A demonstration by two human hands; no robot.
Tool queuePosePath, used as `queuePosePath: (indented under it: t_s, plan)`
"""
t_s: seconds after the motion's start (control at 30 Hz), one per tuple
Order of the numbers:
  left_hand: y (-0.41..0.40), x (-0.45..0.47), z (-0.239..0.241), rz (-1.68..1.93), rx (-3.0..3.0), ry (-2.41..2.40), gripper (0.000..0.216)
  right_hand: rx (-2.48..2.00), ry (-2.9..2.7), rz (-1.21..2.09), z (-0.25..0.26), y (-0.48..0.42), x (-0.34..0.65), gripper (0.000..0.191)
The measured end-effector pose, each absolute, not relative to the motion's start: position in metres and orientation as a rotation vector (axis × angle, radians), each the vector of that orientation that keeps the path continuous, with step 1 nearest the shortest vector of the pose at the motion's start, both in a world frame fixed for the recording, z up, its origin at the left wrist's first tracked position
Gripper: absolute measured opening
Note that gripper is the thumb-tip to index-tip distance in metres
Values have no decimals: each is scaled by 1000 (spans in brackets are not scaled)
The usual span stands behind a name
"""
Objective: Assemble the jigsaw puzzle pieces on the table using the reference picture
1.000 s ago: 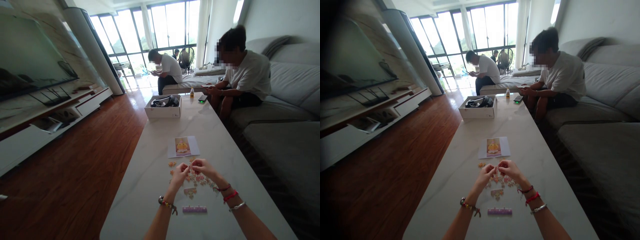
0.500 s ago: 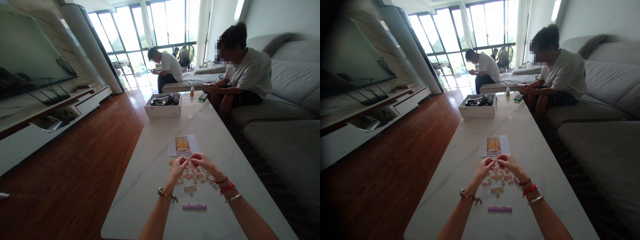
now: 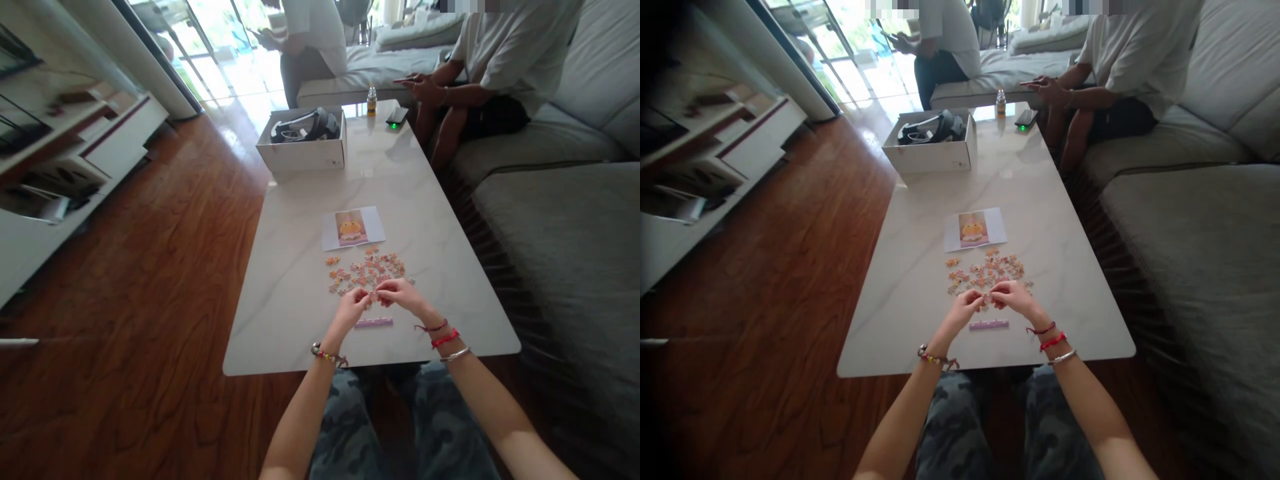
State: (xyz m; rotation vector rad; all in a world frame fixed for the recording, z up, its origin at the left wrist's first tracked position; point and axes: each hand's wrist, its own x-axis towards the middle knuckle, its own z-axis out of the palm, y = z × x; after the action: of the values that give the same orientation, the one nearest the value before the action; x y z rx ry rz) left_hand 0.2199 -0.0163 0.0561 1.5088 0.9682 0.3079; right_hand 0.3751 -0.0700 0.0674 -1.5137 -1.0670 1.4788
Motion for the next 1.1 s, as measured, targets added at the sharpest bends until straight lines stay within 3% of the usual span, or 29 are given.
queuePosePath:
  t_s: [0.3, 0.67, 1.1]
  plan:
    - [-37, 210, 55, 257, 2141, 1241, 16, -1774, -1273, 1285, 43, -80, 387, 15]
    - [-36, 217, 45, -31, 2360, 1237, 18, -1959, -1481, 1043, 36, -75, 378, 12]
    - [-35, 216, 42, -48, 2538, 1163, 21, -2055, -1419, 1112, 40, -72, 370, 11]
